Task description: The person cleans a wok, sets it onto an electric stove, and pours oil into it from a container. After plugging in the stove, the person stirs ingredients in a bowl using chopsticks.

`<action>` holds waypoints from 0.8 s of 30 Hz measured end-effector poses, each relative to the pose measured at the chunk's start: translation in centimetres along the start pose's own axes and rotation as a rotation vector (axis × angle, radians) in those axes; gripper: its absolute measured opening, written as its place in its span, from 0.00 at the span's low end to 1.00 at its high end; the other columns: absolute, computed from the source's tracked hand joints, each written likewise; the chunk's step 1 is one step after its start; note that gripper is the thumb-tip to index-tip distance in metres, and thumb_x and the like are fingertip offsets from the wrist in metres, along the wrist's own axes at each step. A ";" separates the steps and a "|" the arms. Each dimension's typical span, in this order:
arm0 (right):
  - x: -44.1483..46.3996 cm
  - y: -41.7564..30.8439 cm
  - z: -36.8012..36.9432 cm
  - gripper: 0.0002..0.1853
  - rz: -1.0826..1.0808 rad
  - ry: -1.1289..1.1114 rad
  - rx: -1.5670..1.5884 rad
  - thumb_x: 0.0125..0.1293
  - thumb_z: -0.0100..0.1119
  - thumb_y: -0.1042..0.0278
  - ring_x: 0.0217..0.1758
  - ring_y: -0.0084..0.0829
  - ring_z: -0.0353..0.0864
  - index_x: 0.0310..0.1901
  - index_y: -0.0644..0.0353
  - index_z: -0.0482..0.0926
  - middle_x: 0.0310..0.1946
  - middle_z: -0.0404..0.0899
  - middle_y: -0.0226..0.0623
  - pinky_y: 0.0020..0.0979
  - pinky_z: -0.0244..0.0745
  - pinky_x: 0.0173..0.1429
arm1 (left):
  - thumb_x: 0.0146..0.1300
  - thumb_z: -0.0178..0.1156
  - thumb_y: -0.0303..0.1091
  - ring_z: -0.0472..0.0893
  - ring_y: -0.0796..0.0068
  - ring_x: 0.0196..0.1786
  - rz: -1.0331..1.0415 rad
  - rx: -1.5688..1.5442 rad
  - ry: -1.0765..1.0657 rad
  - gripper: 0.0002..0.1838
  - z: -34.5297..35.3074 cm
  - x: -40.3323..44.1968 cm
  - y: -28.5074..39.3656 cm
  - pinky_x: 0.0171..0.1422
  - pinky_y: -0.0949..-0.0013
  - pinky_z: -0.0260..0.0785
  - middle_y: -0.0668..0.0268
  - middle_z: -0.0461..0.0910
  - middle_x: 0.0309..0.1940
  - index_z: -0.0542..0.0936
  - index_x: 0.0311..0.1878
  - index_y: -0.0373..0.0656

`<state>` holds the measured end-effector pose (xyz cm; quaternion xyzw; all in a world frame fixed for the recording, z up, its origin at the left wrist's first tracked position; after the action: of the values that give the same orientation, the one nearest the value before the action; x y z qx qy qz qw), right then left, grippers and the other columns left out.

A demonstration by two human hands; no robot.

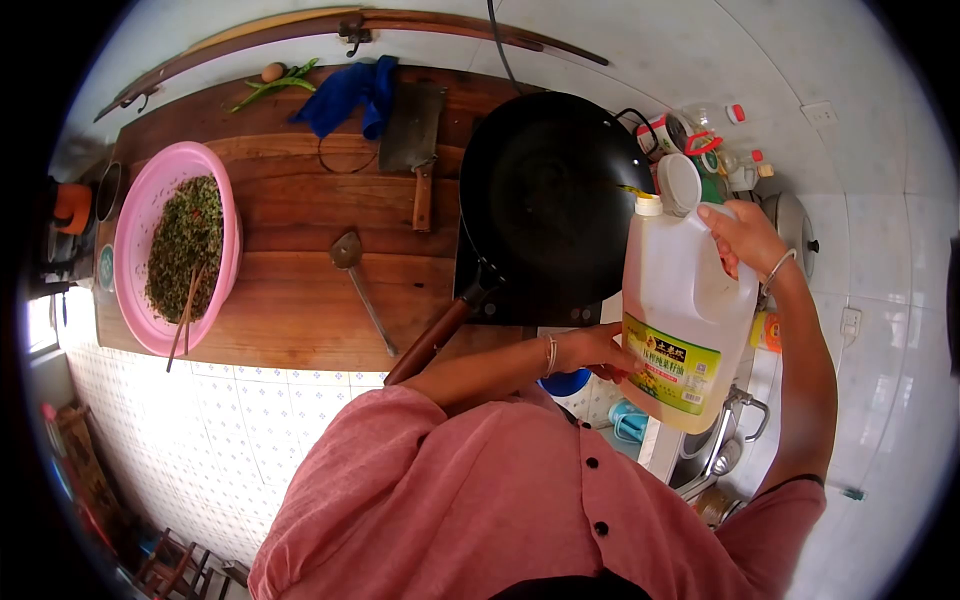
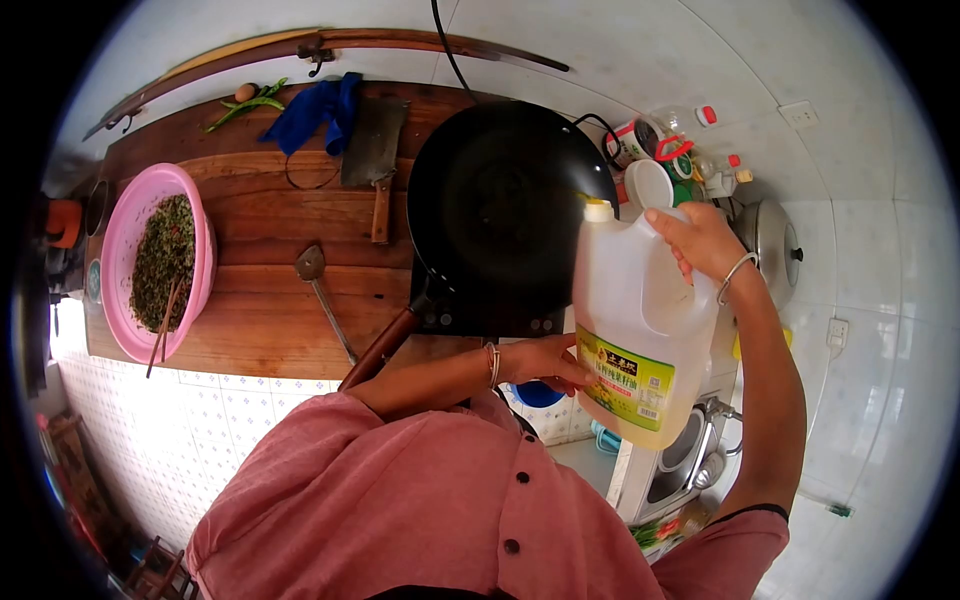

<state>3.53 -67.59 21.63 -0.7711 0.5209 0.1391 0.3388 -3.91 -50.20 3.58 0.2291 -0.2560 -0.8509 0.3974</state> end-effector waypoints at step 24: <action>-12.8 1.7 -5.7 0.14 -0.132 0.440 0.275 0.62 0.56 0.59 0.11 0.17 0.59 0.29 0.61 0.70 0.11 0.62 0.26 0.22 0.58 0.17 | 0.51 0.68 0.34 0.78 0.75 0.39 0.274 0.194 0.061 0.44 1.0 -4.0 7.0 0.48 0.72 0.71 0.58 0.80 0.39 0.54 0.68 0.40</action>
<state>-4.12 -62.68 32.41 -0.7619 0.5444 -0.1264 0.3273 1.78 -50.66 9.44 0.2551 -0.3538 -0.7527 0.4931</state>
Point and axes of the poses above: each hand's wrist, its own x-axis towards the middle knuckle, its own z-axis out of the palm, y = z × x, the point moved 9 cm from there along x, towards the middle knuckle
